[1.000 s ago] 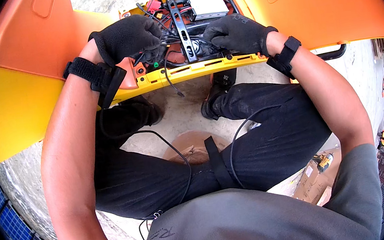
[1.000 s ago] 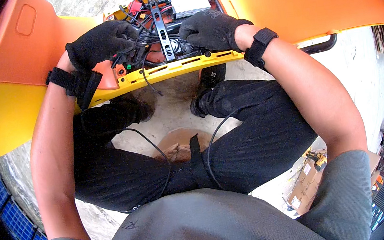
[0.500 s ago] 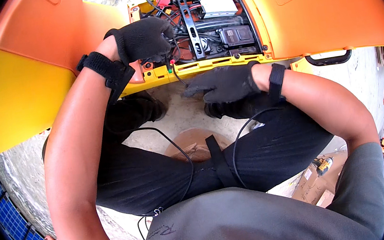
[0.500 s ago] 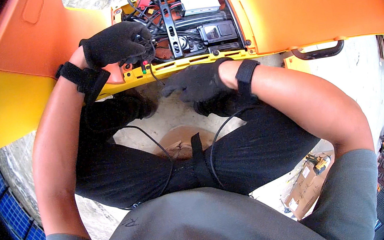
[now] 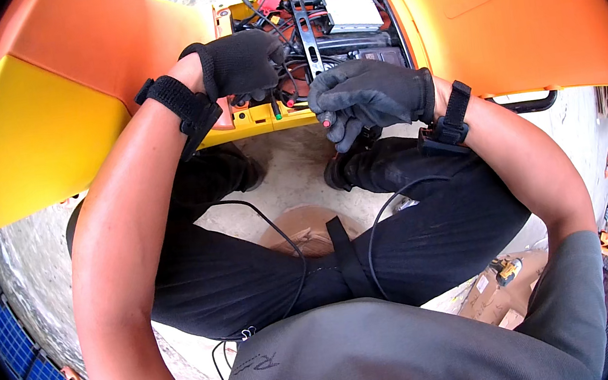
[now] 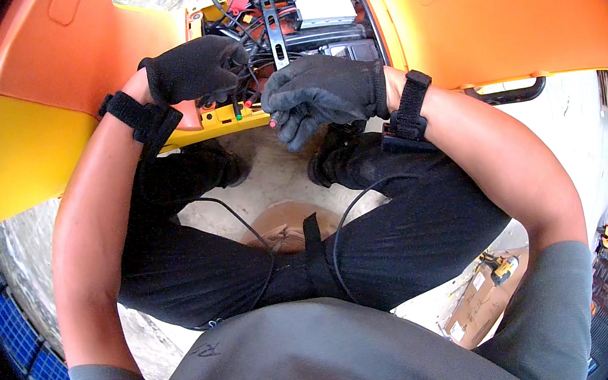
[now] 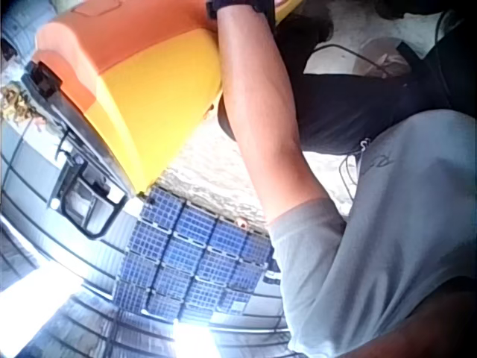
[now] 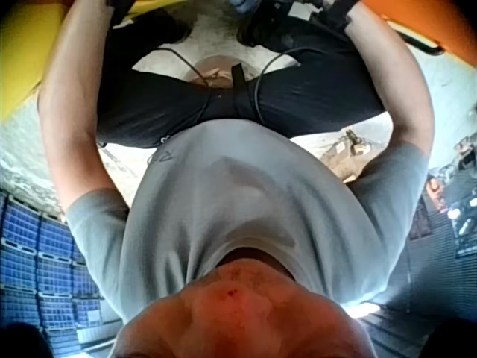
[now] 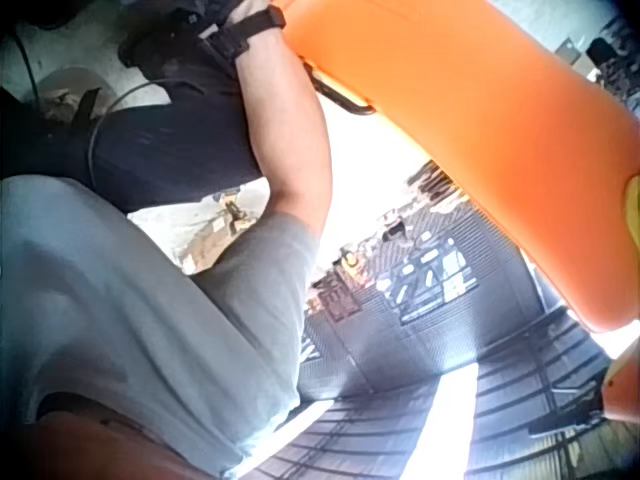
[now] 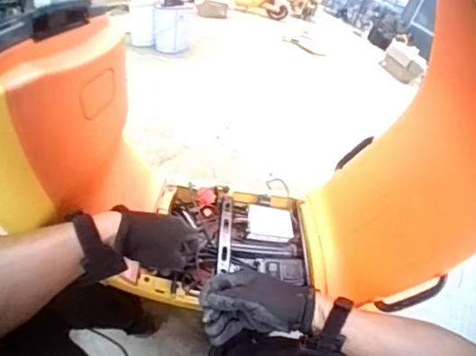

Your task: The person works on the electrical components and wiring inside a compartment of an orange vehicle by hand.

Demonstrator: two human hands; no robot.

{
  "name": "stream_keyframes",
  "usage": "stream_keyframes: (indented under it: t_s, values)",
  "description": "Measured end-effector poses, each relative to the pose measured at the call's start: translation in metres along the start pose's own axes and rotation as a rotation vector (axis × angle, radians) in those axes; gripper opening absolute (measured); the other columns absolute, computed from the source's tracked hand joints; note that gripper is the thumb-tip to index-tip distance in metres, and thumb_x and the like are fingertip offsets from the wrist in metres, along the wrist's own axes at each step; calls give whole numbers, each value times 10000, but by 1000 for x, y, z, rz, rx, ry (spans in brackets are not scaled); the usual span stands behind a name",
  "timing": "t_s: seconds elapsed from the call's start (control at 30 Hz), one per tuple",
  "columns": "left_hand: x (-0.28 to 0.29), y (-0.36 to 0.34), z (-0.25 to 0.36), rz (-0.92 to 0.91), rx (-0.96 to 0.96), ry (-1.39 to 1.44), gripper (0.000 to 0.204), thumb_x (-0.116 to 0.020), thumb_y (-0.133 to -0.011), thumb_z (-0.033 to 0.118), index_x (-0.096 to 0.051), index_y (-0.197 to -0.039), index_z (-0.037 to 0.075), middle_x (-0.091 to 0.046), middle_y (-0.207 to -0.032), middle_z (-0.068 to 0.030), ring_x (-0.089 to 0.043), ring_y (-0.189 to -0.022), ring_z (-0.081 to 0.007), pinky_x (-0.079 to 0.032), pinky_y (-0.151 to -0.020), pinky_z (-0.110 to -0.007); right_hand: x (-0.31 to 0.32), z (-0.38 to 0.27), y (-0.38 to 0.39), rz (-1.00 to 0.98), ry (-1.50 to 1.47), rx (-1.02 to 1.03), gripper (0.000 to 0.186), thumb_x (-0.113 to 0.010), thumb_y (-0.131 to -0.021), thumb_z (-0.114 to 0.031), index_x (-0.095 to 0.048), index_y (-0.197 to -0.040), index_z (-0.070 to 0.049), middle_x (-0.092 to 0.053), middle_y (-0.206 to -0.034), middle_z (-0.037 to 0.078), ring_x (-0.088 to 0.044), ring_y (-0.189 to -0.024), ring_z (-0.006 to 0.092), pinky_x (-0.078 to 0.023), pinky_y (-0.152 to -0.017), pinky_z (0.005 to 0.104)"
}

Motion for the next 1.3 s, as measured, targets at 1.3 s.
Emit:
stream_keyframes:
  t_s: [1.3]
  values:
    - [-32, 6, 51, 444, -272, -968, 207, -634, -787, 108, -683, -987, 129, -597, -1049, -136, -600, -1006, -319, -517, -819, -415, -54, 13, 20, 74, 1527, 653, 171, -640, -782, -106, -605, -939, -45, -636, -877, 162, -659, -819, 361, -535, -680, 429]
Point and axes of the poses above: each hand's wrist, its own y-axis away from the middle knuckle, its own x-axis out of the back of the hand, z = x × y, the point moved 8 cm from there along -y, towards the middle knuckle
